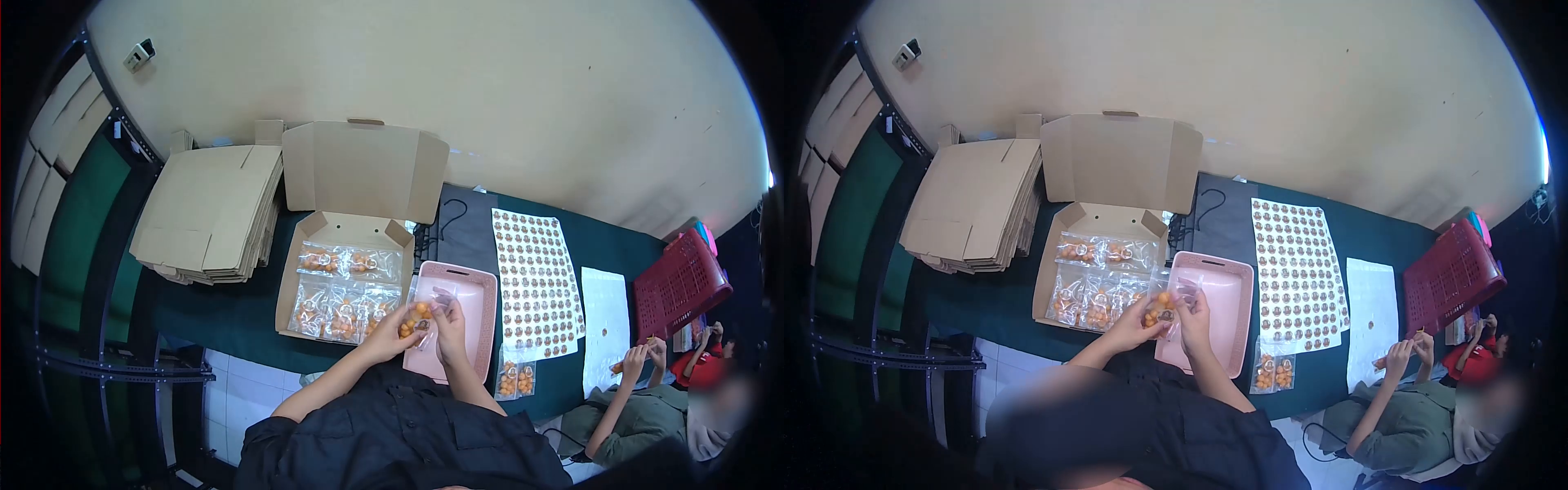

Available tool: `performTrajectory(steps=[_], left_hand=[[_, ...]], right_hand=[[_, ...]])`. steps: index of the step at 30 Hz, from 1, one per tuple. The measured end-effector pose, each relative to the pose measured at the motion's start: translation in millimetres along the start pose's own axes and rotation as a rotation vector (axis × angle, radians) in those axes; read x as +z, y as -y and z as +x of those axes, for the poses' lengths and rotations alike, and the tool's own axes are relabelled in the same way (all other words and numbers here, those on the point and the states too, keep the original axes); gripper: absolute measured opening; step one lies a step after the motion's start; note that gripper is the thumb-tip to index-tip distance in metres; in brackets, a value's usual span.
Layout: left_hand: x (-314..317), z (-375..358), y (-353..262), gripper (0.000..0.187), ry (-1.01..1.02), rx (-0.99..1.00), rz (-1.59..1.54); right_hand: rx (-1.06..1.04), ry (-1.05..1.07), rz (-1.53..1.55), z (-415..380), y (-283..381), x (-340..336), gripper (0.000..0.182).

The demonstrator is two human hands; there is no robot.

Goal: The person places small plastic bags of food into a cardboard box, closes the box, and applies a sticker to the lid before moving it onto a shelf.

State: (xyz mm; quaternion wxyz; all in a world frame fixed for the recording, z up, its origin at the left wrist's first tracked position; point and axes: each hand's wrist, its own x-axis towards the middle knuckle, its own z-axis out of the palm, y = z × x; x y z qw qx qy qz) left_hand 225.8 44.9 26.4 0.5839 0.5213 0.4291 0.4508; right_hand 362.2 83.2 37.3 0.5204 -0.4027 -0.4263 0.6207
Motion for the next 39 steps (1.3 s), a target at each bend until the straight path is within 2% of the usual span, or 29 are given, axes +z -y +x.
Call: performTrajectory(steps=[4,6,7,10,12,15,19,21,22,24,26,28,29,30,32,33,34,36,37,38,39], left_hand=[[4,-3,-8,0.052,0.036,0.044,0.077],[3,1,2,0.048,-0.14,0.091,-0.075],[-2,2,0,0.033,-0.191,-0.058,-0.096],[-18,3,-4,0.023,-0.17,-0.078,0.018],[-19,1,-9,0.024,-0.183,-0.048,0.061],[-25,0,-10,0.031,-0.032,-0.01,-0.049],[-24,3,-12,0.037,0.094,-0.039,-0.182],[-14,3,-20,0.047,-0.193,0.14,-0.085],[-13,3,-23,0.047,-0.19,0.14,-0.083],[-11,2,-27,0.057,-0.093,0.182,-0.069],[3,-2,-30,0.061,-0.094,0.153,-0.081],[12,-6,-36,0.07,-0.039,0.191,0.101],[18,-8,-38,0.063,-0.126,0.18,0.073],[17,-9,-31,0.063,-0.124,0.18,0.074],[13,-8,-13,0.047,-0.172,0.012,-0.027],[18,-10,-27,0.03,-0.257,-0.008,-0.069],[16,-9,-28,0.03,-0.257,-0.008,-0.068],[11,-9,-26,0.024,-0.283,0.055,0.047],[9,-9,-24,0.024,-0.285,0.055,0.046],[7,-8,-21,0.022,-0.305,0.105,0.108],[7,-7,-23,0.021,-0.324,0.156,0.169]], right_hand=[[0.093,-0.005,0.086,4,3,-10,0.019],[0.048,0.118,-0.136,2,8,-9,0.015],[0.048,0.115,-0.135,0,10,-9,0.015],[0.069,0.231,-0.229,-2,13,-9,0.015],[0.085,0.273,-0.199,0,13,-15,0.018],[0.144,0.393,-0.209,1,18,-27,0.027],[0.175,0.405,-0.213,0,25,-32,0.034],[0.024,0.32,-0.292,0,32,-28,0.038],[0.023,0.317,-0.291,-1,31,-25,0.038],[-0.222,0.24,-0.44,-3,28,-19,0.038],[-0.209,0.29,-0.445,-6,22,-17,0.039],[-0.345,0.34,-0.514,-7,21,-12,0.041],[-0.28,0.317,-0.444,-7,21,-11,0.034],[-0.28,0.315,-0.443,-6,21,-10,0.034],[-0.378,0.127,-0.651,-5,22,-7,0.03],[-0.386,0.004,-0.604,-6,26,1,0.026],[-0.386,0.004,-0.603,-4,22,-4,0.026],[-0.258,0.207,-0.422,3,14,-15,0.017],[-0.138,0.203,-0.28,2,14,-16,0.011],[-0.139,0.205,-0.281,1,16,-15,0.011],[-0.042,0.19,-0.214,1,17,-15,0.014]])
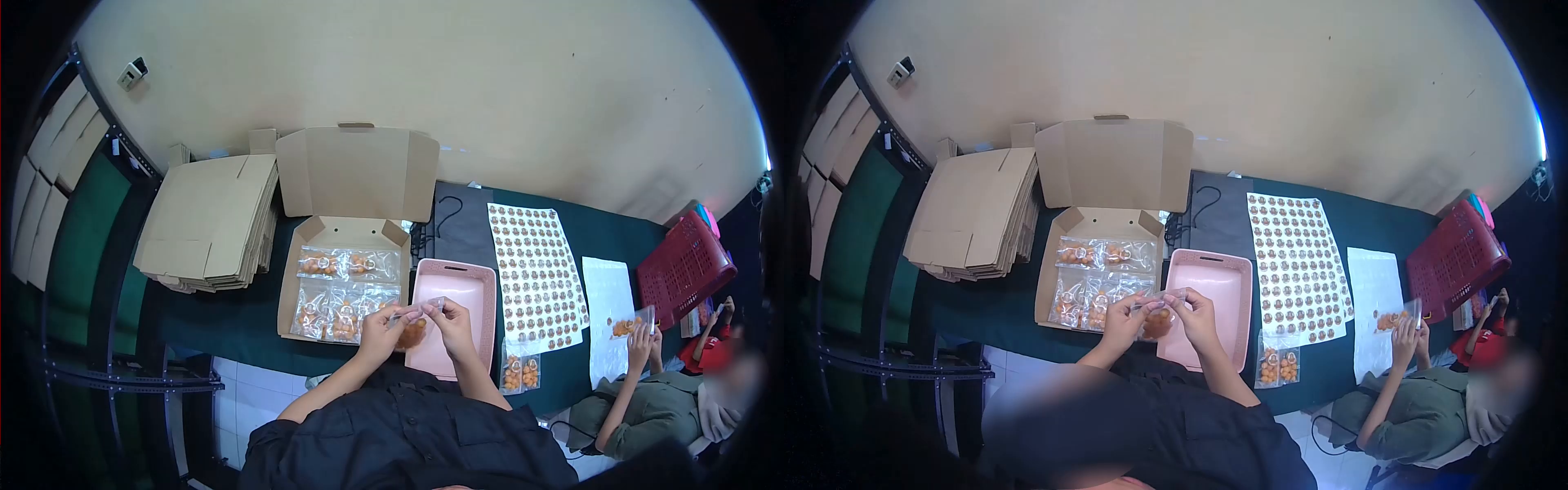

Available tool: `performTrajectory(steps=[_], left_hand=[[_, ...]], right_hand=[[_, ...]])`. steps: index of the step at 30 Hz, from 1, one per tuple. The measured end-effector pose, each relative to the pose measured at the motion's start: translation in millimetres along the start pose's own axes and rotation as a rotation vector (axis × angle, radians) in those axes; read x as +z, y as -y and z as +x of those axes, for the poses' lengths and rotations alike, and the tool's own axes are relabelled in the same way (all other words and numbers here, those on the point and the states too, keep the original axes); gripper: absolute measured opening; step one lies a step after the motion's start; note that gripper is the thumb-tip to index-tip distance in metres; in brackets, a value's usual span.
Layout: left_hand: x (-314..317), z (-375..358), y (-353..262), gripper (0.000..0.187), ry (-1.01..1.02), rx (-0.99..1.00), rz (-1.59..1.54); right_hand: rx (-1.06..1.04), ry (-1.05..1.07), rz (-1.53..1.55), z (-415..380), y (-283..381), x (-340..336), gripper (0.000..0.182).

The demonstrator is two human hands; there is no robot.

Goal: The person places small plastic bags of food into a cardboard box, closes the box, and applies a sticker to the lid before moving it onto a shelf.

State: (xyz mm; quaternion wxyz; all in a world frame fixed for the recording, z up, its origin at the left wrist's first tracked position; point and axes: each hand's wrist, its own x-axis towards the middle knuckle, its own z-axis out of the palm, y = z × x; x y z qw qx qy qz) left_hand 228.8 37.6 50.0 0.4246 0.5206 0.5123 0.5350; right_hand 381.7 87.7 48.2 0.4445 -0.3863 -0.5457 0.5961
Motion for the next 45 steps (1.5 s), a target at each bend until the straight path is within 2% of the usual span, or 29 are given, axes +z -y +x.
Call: performTrajectory(steps=[1,4,9,10,11,12,13,15,17,19,20,21,23,25,27,29,30,33,35,36,37,38,41,42,45], left_hand=[[0,0,-2,0.021,-0.001,0.0,0.0],[-2,0,-9,0.025,-0.04,-0.106,-0.115],[-10,4,1,0.033,0.132,-0.147,-0.311],[-9,5,1,0.033,0.132,-0.147,-0.311],[-7,7,1,0.034,0.014,-0.051,-0.257],[-6,8,0,0.035,-0.105,0.044,-0.201],[-8,7,2,0.035,-0.106,0.044,-0.2],[-13,5,2,0.04,0.064,-0.067,-0.088],[-1,2,-5,0.045,0.064,-0.013,-0.061],[9,-2,-3,0.053,0.032,0.018,0.051],[13,-3,-3,0.052,-0.006,0.026,0.141],[13,-4,1,0.052,-0.005,0.029,0.139],[12,-3,13,0.043,0.033,-0.052,-0.118],[9,-6,9,0.037,0.059,-0.117,-0.169],[6,-5,4,0.031,0.084,-0.176,-0.22],[4,-5,-1,0.03,0.091,-0.22,-0.267],[4,-5,-1,0.03,0.089,-0.219,-0.268],[2,-6,-1,0.03,0.066,-0.214,-0.353],[-1,-7,-1,0.033,0.091,-0.047,-0.124],[-1,-7,3,0.033,0.093,-0.05,-0.123],[-1,-7,11,0.031,0.112,-0.116,-0.262],[-1,-8,16,0.03,0.129,-0.182,-0.402],[4,-6,12,0.037,0.166,-0.253,-0.478],[5,-6,5,0.043,0.218,-0.258,-0.333],[11,-8,24,0.043,0.24,-0.325,-0.346]], right_hand=[[0.093,-0.008,0.076,-1,1,0,0.017],[0.093,-0.024,0.115,-2,5,-1,0.024],[0.112,-0.03,0.153,0,-1,-11,0.029],[0.12,-0.055,0.161,0,0,-11,0.031],[0.12,-0.055,0.16,0,0,-10,0.031],[0.052,-0.112,0.144,1,2,-9,0.032],[-0.017,-0.169,0.127,1,5,-6,0.033],[-0.027,-0.155,0.083,-3,8,-1,0.034],[-0.029,-0.034,-0.012,-7,4,6,0.035],[-0.029,-0.03,-0.001,-7,2,16,0.032],[-0.116,0.009,-0.062,-5,-2,16,0.03],[-0.203,0.047,-0.123,-4,-3,16,0.028],[-0.18,0.034,-0.086,-5,-3,19,0.027],[-0.324,-0.336,-0.262,-5,0,27,0.028],[-0.274,-0.385,-0.219,-1,-6,18,0.029],[-0.099,0.003,-0.085,2,-22,3,0.029],[0.074,-0.008,0.122,0,-21,5,0.019],[0.136,0.003,0.205,-1,-14,5,0.022],[0.153,0.003,0.216,-2,-19,4,0.025],[0.17,0.008,0.228,-2,-22,3,0.027],[0.173,0.006,0.229,-2,-25,3,0.027],[0.157,-0.037,0.355,-1,-27,4,0.03],[0.133,-0.105,0.555,2,-19,2,0.034],[0.122,-0.132,0.629,3,-13,2,0.035],[0.147,-0.059,0.664,4,2,3,0.037]])
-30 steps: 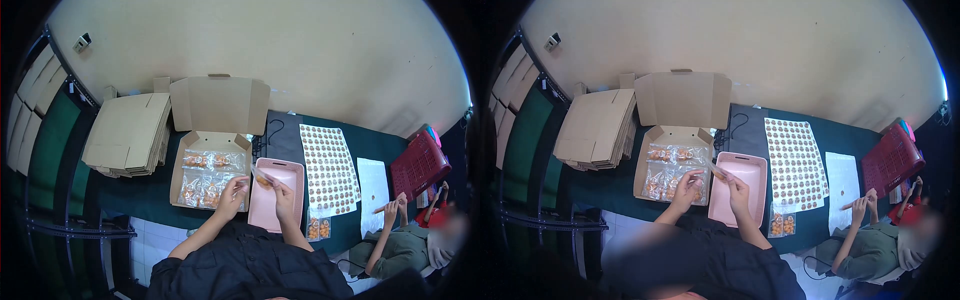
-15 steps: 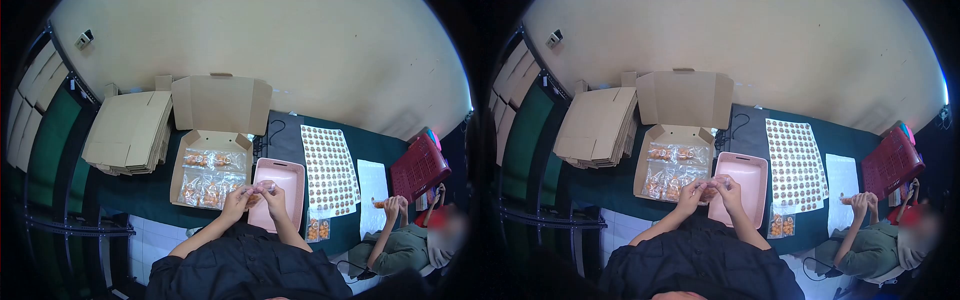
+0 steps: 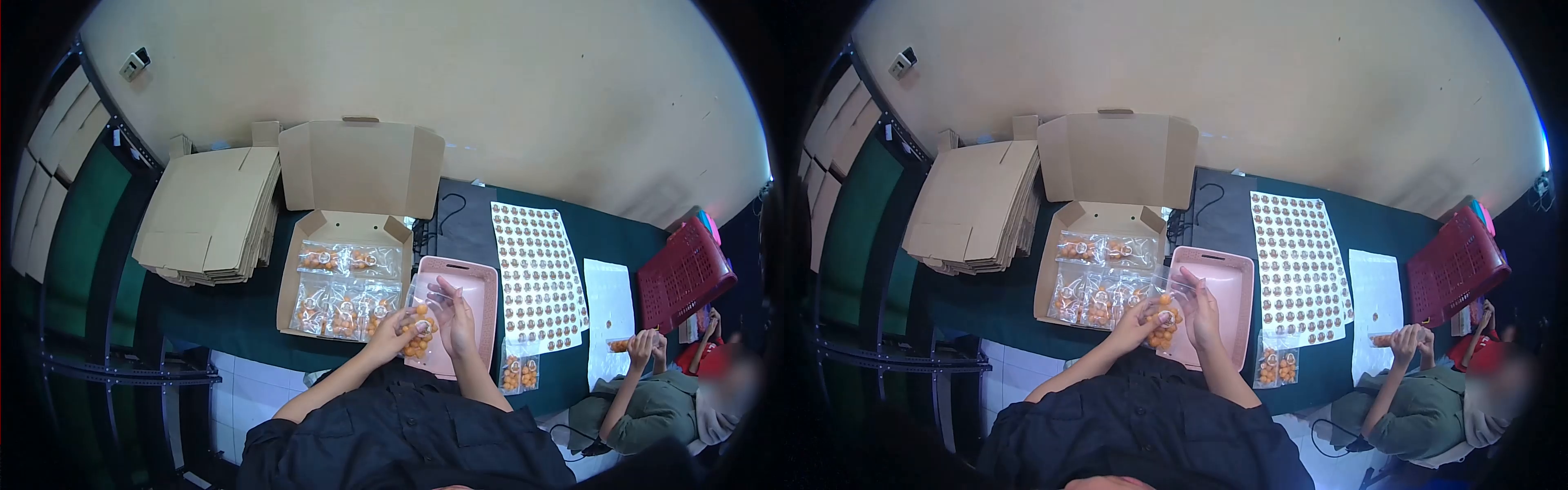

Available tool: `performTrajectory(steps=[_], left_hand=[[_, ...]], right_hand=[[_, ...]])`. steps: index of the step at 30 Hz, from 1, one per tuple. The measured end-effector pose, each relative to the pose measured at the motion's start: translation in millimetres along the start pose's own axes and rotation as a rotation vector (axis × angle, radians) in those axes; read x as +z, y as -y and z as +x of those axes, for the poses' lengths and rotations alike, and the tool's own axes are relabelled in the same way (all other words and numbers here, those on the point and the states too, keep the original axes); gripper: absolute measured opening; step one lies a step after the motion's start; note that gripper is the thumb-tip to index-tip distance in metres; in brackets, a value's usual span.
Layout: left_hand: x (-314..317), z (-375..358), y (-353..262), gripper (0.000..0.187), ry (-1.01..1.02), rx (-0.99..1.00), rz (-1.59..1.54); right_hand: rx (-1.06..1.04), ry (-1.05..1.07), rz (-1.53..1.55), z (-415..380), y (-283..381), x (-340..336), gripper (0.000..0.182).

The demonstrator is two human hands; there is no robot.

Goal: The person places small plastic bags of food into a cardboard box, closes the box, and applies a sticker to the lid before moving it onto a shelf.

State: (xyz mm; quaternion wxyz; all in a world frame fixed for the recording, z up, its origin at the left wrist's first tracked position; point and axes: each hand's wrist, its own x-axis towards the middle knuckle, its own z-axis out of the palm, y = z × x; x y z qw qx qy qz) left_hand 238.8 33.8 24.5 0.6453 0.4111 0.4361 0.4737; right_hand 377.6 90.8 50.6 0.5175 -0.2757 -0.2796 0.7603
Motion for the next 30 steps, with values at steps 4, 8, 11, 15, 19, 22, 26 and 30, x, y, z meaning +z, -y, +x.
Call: performTrajectory(steps=[4,8,11,15,19,22,26,30], left_hand=[[-9,4,3,0.04,-0.086,0.038,-0.112],[-20,6,18,0.041,-0.112,0.145,0.037],[-20,6,26,0.042,-0.159,0.083,0.023],[-8,-1,2,0.044,-0.066,-0.032,-0.105],[-11,-1,-2,0.053,0.12,0.041,0.191],[-17,-3,-18,0.049,0.059,-0.003,0.322],[-52,6,-27,0.04,-0.199,0.014,0.054],[-78,10,-28,0.048,-0.351,0.042,-0.04]], right_hand=[[-0.046,0.048,-0.412,-6,-10,0,0.037],[0.131,0.176,-0.48,-6,-19,-12,0.036],[0.279,0.072,-0.29,-6,-20,-16,0.036],[0.118,-0.011,-0.357,1,-19,-21,0.022],[-0.036,-0.157,-0.311,9,-11,-48,0.012],[-0.06,-0.19,-0.291,8,0,-57,0.011],[-0.021,-0.148,-0.446,4,3,-61,0.015],[0.158,-0.088,-0.543,0,-12,-45,0.02]])
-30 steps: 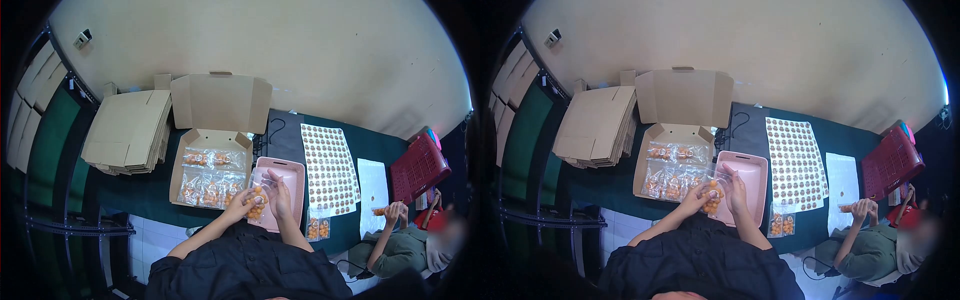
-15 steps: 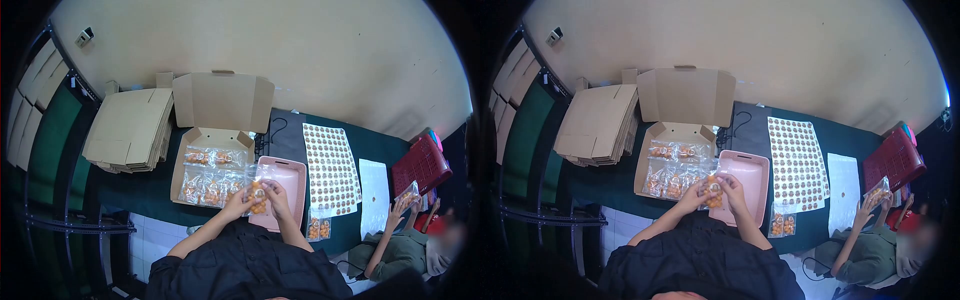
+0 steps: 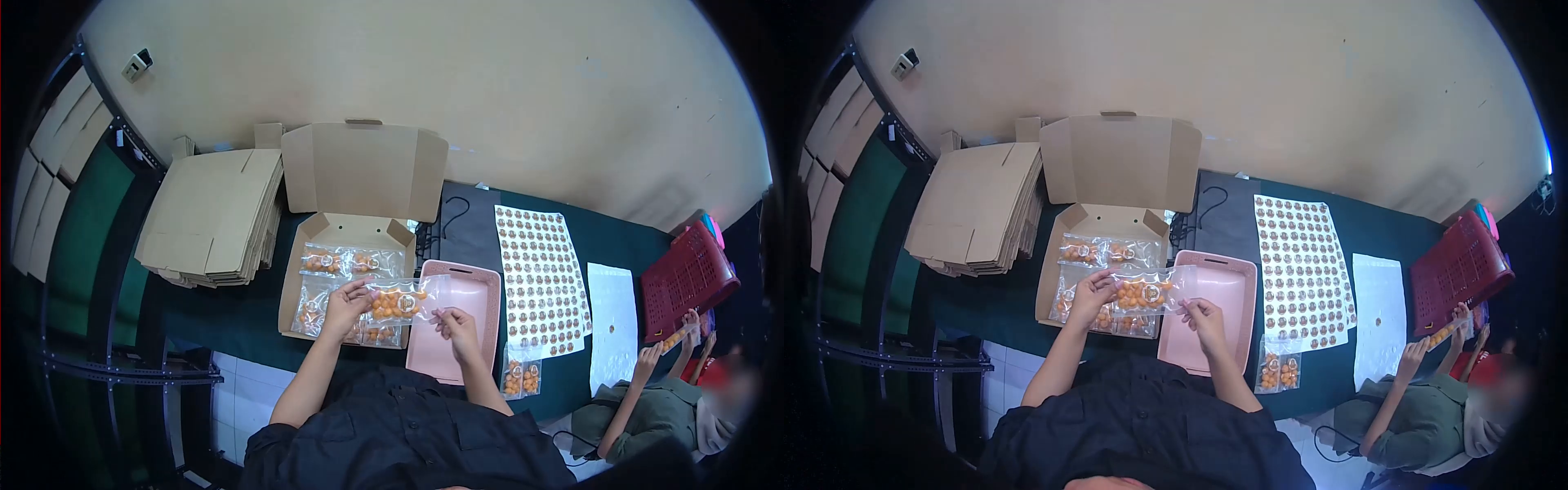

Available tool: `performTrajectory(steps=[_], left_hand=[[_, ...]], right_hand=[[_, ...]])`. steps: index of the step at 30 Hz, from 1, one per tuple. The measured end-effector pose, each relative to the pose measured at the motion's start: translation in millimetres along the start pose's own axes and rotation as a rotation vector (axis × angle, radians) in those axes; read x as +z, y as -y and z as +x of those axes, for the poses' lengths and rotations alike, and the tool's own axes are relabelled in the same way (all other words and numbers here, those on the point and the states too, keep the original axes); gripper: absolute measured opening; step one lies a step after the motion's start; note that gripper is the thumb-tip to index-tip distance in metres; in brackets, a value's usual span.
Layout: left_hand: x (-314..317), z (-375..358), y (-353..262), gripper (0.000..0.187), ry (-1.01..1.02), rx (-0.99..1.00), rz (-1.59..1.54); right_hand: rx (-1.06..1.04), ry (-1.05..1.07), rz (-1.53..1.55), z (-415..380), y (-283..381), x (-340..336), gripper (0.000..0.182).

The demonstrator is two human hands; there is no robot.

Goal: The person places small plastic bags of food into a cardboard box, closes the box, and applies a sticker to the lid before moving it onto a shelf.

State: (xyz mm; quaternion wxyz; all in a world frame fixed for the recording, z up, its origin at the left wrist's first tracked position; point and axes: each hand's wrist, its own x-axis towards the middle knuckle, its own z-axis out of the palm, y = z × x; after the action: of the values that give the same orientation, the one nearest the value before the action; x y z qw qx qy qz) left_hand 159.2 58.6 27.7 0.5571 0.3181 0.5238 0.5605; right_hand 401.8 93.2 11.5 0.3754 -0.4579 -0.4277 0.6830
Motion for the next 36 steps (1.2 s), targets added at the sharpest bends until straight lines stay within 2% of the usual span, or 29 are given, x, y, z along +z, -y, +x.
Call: performTrajectory(steps=[2,3,4,6,7,8,10,11,13,14,17,18,20,21,23,24,26,27,30,34,36], left_hand=[[6,-7,-8,0.052,-0.022,-0.019,0.18],[4,-7,-6,0.057,0.175,-0.049,0.051],[2,-4,-5,0.057,0.178,-0.043,0.055],[-4,6,-4,0.056,0.131,-0.105,0.148],[-24,29,21,0.062,0.088,-0.033,0.172],[-31,40,19,0.062,0.092,-0.033,0.171],[-41,62,8,0.066,-0.093,-0.092,0.231],[-54,75,23,0.066,-0.092,-0.09,0.229],[-83,119,67,0.073,-0.164,0.065,0.501],[-89,129,77,0.073,-0.163,0.075,0.498],[-91,143,98,0.078,-0.22,-0.08,0.782],[-79,135,85,0.078,-0.21,-0.083,0.784],[-43,107,36,0.079,-0.133,-0.372,0.46],[-45,110,41,0.079,-0.13,-0.377,0.465],[-52,116,50,0.079,-0.196,-0.262,0.779],[-53,114,50,0.079,-0.193,-0.267,0.783],[-51,114,49,0.075,-0.339,0.055,1.146],[-45,108,36,0.067,-0.363,0.073,1.158],[-44,98,5,0.06,-0.356,0.066,1.232],[-67,98,-16,0.053,-0.451,0.134,1.209],[-93,104,-17,0.049,-0.507,0.334,1.259]], right_hand=[[0.022,0.0,0.079,5,-17,7,0.022],[0.037,-0.023,0.161,8,-21,13,0.021],[0.054,-0.046,0.242,10,-24,14,0.02],[0.062,-0.004,0.243,15,-26,14,0.023],[0.063,-0.034,0.207,14,-20,16,0.025],[0.07,-0.067,0.17,12,-18,16,0.026],[0.073,-0.065,0.13,12,-18,7,0.027],[0.074,-0.057,0.091,14,-19,2,0.027],[0.072,-0.059,0.079,16,-25,-8,0.027],[0.079,-0.066,0.073,16,-28,-12,0.026],[0.093,-0.1,0.013,11,-29,-18,0.026],[0.095,-0.109,0.015,10,-30,-21,0.026],[0.116,-0.131,0.004,10,-35,-26,0.026],[0.119,-0.135,0.009,11,-38,-27,0.026],[0.13,-0.161,-0.025,13,-43,-28,0.027],[0.134,-0.163,-0.021,14,-44,-25,0.027],[0.146,-0.131,-0.062,18,-42,-20,0.027],[0.148,-0.135,-0.06,20,-41,-18,0.027],[0.133,-0.09,-0.153,31,-37,-10,0.027],[0.006,-0.042,-0.342,65,-40,-1,0.026],[-0.056,-0.038,-0.42,87,-40,3,0.027]])
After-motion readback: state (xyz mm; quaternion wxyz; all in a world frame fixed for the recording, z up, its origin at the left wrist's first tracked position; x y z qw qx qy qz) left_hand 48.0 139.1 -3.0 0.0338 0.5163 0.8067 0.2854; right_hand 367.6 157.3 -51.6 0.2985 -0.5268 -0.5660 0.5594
